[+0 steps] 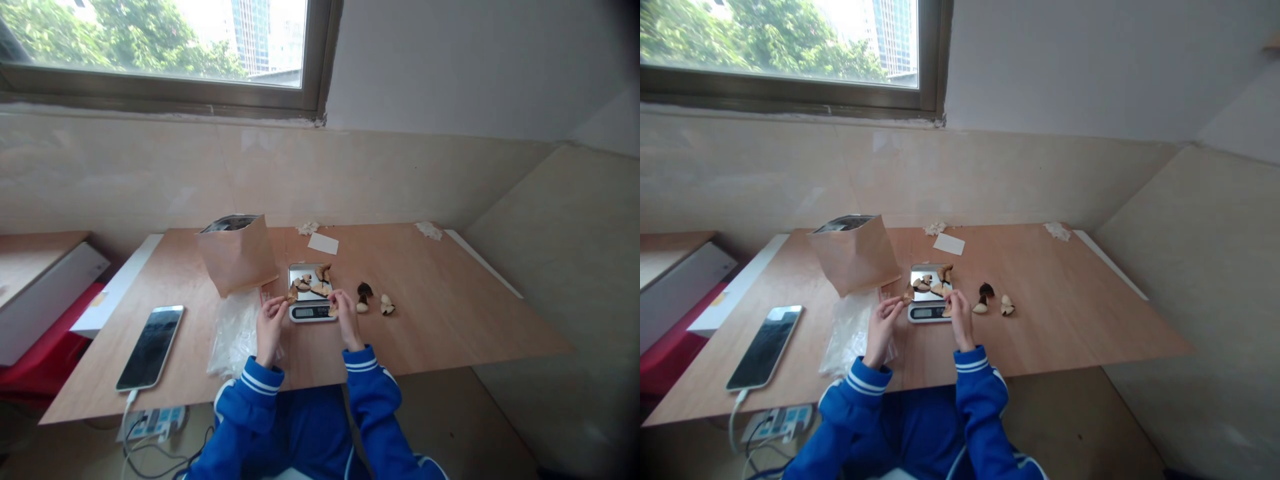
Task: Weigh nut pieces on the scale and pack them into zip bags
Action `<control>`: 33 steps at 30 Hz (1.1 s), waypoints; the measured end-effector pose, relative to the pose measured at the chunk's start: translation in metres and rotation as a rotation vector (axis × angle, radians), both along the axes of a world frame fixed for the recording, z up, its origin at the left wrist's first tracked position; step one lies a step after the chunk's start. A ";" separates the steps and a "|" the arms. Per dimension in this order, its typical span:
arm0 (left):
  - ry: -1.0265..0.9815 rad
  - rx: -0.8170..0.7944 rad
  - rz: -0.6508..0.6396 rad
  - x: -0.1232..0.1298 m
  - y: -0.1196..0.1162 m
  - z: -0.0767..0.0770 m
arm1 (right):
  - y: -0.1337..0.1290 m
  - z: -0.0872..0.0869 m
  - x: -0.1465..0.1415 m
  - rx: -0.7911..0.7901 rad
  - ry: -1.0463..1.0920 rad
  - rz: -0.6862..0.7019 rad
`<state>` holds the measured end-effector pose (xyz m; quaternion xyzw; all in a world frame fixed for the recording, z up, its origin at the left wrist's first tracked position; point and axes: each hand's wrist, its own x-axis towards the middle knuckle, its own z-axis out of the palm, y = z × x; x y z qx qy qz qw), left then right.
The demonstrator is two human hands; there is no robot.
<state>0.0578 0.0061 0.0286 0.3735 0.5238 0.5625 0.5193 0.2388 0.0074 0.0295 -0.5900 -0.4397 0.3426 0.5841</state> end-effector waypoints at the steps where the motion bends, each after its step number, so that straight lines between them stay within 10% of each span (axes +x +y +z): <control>1: 0.025 0.015 -0.005 0.001 0.000 -0.001 | 0.006 0.003 0.004 -0.007 -0.104 0.023; 9: 0.115 0.030 -0.082 0.002 0.002 -0.002 | 0.026 0.000 0.016 -0.013 -0.766 0.134; 25: 0.465 0.236 -0.266 0.054 0.029 0.002 | -0.039 -0.065 0.078 -0.113 -0.582 -0.248; 33: 0.661 0.370 -0.234 0.068 0.036 -0.001 | -0.045 -0.065 0.075 -0.076 -0.474 -0.295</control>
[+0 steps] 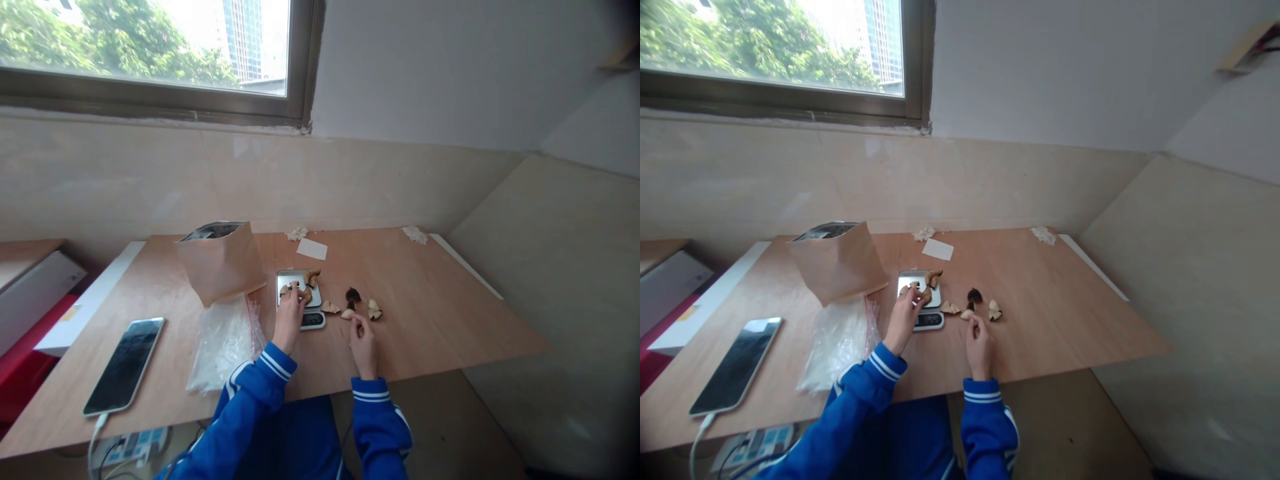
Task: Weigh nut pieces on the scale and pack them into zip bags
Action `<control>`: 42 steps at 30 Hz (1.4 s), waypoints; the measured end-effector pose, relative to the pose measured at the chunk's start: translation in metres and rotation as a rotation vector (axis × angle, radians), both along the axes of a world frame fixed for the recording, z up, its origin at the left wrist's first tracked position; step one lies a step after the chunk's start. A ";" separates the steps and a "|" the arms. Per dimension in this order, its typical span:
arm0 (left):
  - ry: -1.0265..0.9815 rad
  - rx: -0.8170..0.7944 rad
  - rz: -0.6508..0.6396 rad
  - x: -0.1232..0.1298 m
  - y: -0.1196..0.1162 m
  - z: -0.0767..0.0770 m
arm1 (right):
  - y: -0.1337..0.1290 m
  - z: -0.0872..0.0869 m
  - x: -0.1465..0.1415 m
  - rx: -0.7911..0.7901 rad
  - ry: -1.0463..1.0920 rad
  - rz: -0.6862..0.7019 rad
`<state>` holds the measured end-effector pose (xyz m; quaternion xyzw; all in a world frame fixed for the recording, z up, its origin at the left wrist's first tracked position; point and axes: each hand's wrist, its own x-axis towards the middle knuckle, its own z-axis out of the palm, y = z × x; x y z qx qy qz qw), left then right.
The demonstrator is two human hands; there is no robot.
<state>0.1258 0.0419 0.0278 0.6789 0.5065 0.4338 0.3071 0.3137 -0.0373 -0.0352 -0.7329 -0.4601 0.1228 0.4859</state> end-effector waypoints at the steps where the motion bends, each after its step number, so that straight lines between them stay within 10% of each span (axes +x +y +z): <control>1: 0.019 0.031 0.005 0.000 -0.001 0.000 | 0.000 0.001 0.000 0.003 0.009 -0.007; 19: 0.072 0.031 0.227 -0.071 -0.030 0.037 | -0.002 0.009 -0.002 0.006 0.072 -0.061; 33: 0.144 -0.057 0.351 -0.118 -0.051 -0.039 | -0.002 0.008 -0.002 -0.024 0.109 -0.016; 42: 0.127 -0.048 0.325 -0.123 -0.054 -0.050 | 0.000 0.001 -0.001 0.018 0.047 -0.011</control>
